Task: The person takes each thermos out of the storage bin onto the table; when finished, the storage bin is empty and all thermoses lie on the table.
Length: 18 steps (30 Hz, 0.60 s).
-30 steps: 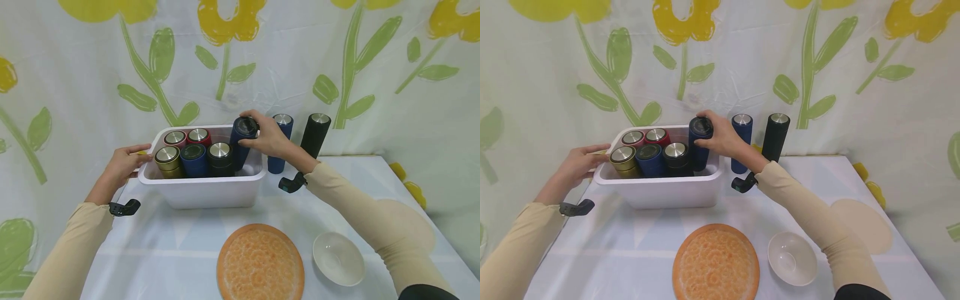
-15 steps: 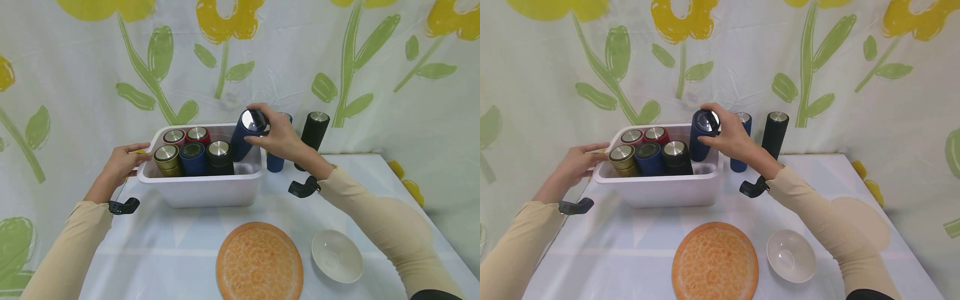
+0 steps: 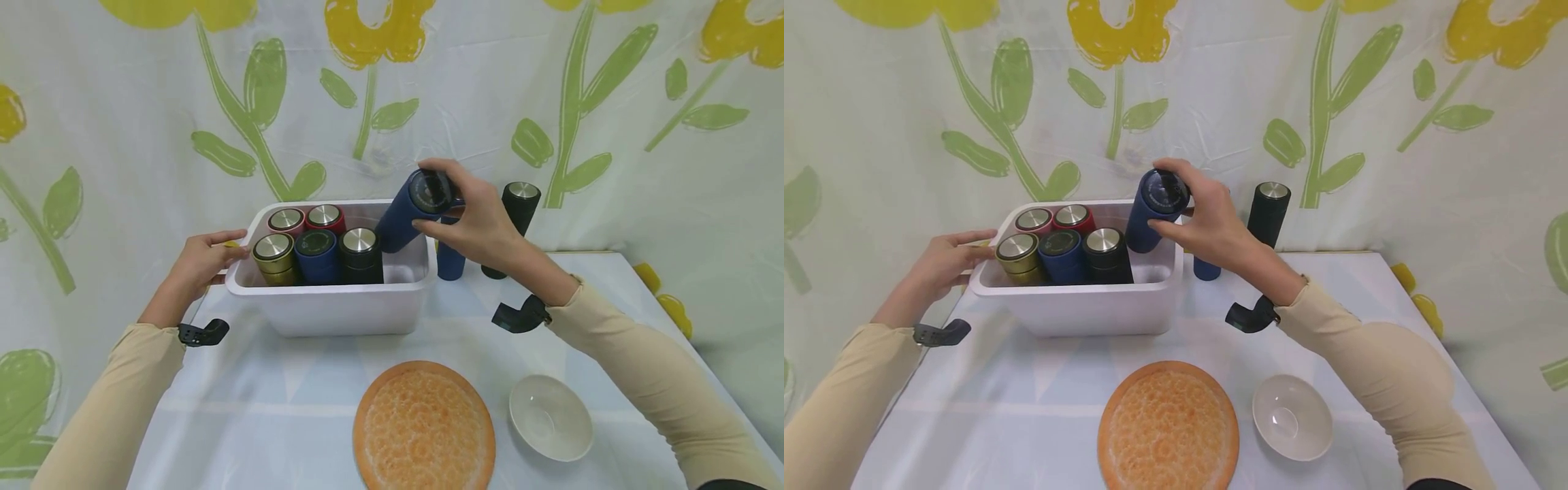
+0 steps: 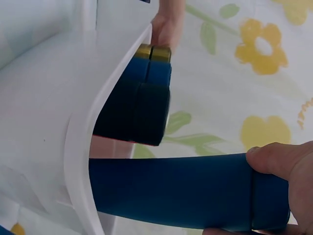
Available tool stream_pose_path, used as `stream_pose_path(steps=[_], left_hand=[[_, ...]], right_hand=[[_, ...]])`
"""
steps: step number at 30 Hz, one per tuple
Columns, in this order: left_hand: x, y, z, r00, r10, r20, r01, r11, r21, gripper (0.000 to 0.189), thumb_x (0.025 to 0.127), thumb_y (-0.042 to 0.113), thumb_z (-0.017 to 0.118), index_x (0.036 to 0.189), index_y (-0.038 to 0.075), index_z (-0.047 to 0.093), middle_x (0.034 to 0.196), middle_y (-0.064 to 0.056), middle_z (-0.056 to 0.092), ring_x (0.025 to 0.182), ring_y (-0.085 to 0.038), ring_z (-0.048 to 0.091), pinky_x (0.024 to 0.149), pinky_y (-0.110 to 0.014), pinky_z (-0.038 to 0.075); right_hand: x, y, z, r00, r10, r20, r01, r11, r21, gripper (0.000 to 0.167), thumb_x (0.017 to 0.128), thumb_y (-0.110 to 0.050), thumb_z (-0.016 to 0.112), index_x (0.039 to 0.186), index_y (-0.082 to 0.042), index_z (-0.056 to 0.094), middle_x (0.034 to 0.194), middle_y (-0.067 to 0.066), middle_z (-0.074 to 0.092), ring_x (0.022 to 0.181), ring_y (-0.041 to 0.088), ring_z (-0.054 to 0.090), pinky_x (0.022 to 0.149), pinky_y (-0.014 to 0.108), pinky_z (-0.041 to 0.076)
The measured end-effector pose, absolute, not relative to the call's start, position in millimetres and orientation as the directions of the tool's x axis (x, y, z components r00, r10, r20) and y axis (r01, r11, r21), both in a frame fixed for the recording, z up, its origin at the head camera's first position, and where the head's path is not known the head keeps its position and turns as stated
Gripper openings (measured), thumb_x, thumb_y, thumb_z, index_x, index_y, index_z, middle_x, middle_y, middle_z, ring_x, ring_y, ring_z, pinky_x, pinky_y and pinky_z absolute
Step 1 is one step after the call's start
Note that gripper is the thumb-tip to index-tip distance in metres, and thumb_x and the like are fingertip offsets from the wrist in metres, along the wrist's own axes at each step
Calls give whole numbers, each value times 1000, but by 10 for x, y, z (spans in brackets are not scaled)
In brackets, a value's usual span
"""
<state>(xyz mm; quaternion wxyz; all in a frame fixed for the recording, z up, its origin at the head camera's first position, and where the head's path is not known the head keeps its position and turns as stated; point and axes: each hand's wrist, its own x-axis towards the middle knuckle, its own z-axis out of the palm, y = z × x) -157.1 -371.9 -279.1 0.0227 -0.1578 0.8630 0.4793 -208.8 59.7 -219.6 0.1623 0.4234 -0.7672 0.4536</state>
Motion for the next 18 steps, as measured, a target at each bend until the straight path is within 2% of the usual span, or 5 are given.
stream_pose_path(steps=[5, 12, 18], left_hand=[[-1574, -3718, -2798, -947, -255, -194, -299, 488, 820, 61, 100, 23, 59, 156, 12, 36, 156, -27, 31, 133, -47, 40, 83, -36, 52], [-1591, -3715, -2794, -951, -245, -191, -291, 490, 822, 61, 100, 22, 59, 156, 12, 35, 155, -27, 32, 133, -46, 41, 81, -35, 52], [-1592, -3712, -2781, -948, -253, -195, -299, 489, 820, 61, 101, 22, 58, 156, 13, 36, 155, -27, 32, 133, -46, 41, 78, -32, 52]], right_hand=[[-2018, 664, -2156, -549, -489, 678, -827, 204, -523, 73, 77, 0, 84, 141, -10, 52, 130, 6, 59, 113, 19, 63, 80, 30, 57], [-1885, 768, -2067, -505, -460, 731, -861, 206, -465, 76, 73, 2, 87, 140, -7, 54, 125, 4, 63, 108, 15, 65, 77, 25, 56], [-1765, 856, -1998, -485, -439, 756, -874, 204, -442, 79, 70, 7, 87, 140, -5, 53, 122, 5, 63, 106, 19, 64, 77, 24, 56]])
